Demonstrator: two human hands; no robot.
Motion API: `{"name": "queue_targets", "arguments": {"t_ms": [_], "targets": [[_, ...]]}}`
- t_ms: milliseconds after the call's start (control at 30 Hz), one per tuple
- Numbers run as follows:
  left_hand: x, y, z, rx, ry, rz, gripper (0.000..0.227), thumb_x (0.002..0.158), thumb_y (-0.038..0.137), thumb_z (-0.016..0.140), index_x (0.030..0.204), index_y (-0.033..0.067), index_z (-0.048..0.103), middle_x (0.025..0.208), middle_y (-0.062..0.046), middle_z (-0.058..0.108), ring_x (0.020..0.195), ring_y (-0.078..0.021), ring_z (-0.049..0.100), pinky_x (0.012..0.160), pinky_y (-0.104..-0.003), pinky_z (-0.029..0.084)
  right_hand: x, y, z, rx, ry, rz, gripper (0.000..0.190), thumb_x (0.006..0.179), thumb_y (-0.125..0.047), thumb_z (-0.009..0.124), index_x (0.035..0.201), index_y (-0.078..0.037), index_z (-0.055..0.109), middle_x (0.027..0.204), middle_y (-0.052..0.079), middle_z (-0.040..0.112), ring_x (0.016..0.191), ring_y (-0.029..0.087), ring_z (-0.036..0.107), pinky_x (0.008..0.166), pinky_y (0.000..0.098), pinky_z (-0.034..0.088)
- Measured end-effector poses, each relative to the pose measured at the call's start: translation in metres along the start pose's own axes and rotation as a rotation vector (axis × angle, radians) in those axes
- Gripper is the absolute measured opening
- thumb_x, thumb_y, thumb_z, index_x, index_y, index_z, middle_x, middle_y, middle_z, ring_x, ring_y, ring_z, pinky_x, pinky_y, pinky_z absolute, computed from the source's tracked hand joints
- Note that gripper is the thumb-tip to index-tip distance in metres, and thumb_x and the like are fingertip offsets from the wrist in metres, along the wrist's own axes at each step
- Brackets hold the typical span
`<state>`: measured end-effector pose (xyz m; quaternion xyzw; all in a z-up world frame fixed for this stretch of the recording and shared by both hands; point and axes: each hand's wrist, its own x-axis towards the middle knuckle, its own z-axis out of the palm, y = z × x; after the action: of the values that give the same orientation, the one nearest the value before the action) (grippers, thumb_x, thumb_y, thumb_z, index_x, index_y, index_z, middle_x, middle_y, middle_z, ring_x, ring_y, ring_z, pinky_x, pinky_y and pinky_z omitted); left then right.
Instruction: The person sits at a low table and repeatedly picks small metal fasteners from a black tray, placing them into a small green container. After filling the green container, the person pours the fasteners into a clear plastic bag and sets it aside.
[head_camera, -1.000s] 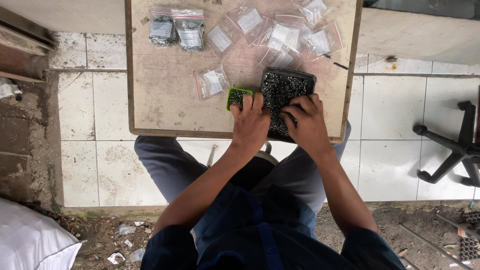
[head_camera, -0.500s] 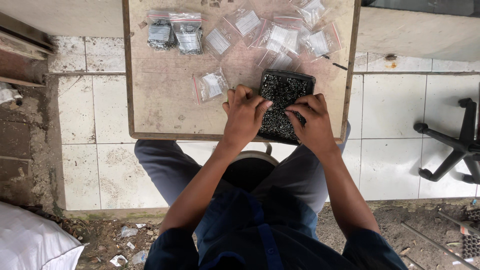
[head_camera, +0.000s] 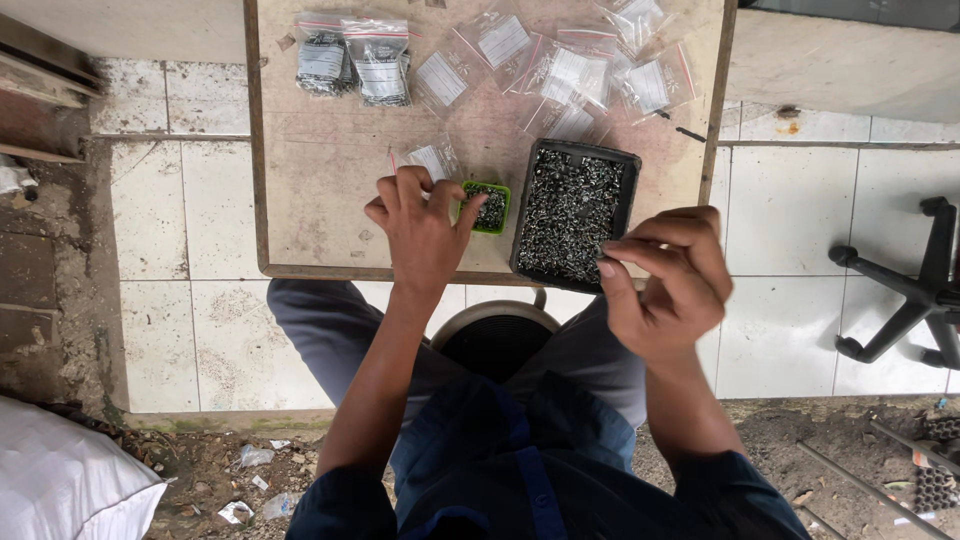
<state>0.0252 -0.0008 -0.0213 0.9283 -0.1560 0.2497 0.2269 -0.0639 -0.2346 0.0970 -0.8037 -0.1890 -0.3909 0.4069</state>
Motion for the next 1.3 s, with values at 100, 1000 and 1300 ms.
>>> {"name": "queue_targets", "arguments": {"t_ms": [100,1000,1300], "targets": [[0.008,-0.004,-0.007,0.045,0.061,-0.05,0.027,0.087,0.028,0.091,0.098,0.0225,0.067,0.1,0.003,0.036,0.095,-0.026,0.044,0.08,-0.043,0.032,-0.024,0.021,0.036,0.008,0.072,-0.036,0.009,0.094,-0.01,0.085,0.094,-0.001,0.083,0.086,0.012,0.066,0.077,0.03,0.055,0.073,0.0434,0.051],[-0.061,0.087,0.043,-0.016,-0.194,0.049,0.031,0.081,0.009,0.083,0.07,0.0164,0.055,0.101,-0.002,0.035,0.099,-0.03,0.037,0.076,-0.048,0.023,-0.084,0.075,0.021,-0.401,-0.461,0.227,0.008,0.097,-0.016,0.086,0.1,-0.019,0.08,0.107,-0.006,0.056,0.104,0.021,0.049,0.081,0.0379,0.038],[-0.023,0.072,0.049,-0.045,-0.168,0.23,0.021,0.079,0.021,0.087,0.069,0.0147,0.071,0.099,-0.004,0.04,0.093,-0.0299,0.042,0.068,-0.043,0.028,-0.073,0.065,0.013,-0.234,-0.39,0.314,0.009,0.104,-0.007,0.08,0.109,-0.013,0.078,0.106,0.001,0.054,0.101,0.025,0.053,0.077,0.0384,0.049]]}}
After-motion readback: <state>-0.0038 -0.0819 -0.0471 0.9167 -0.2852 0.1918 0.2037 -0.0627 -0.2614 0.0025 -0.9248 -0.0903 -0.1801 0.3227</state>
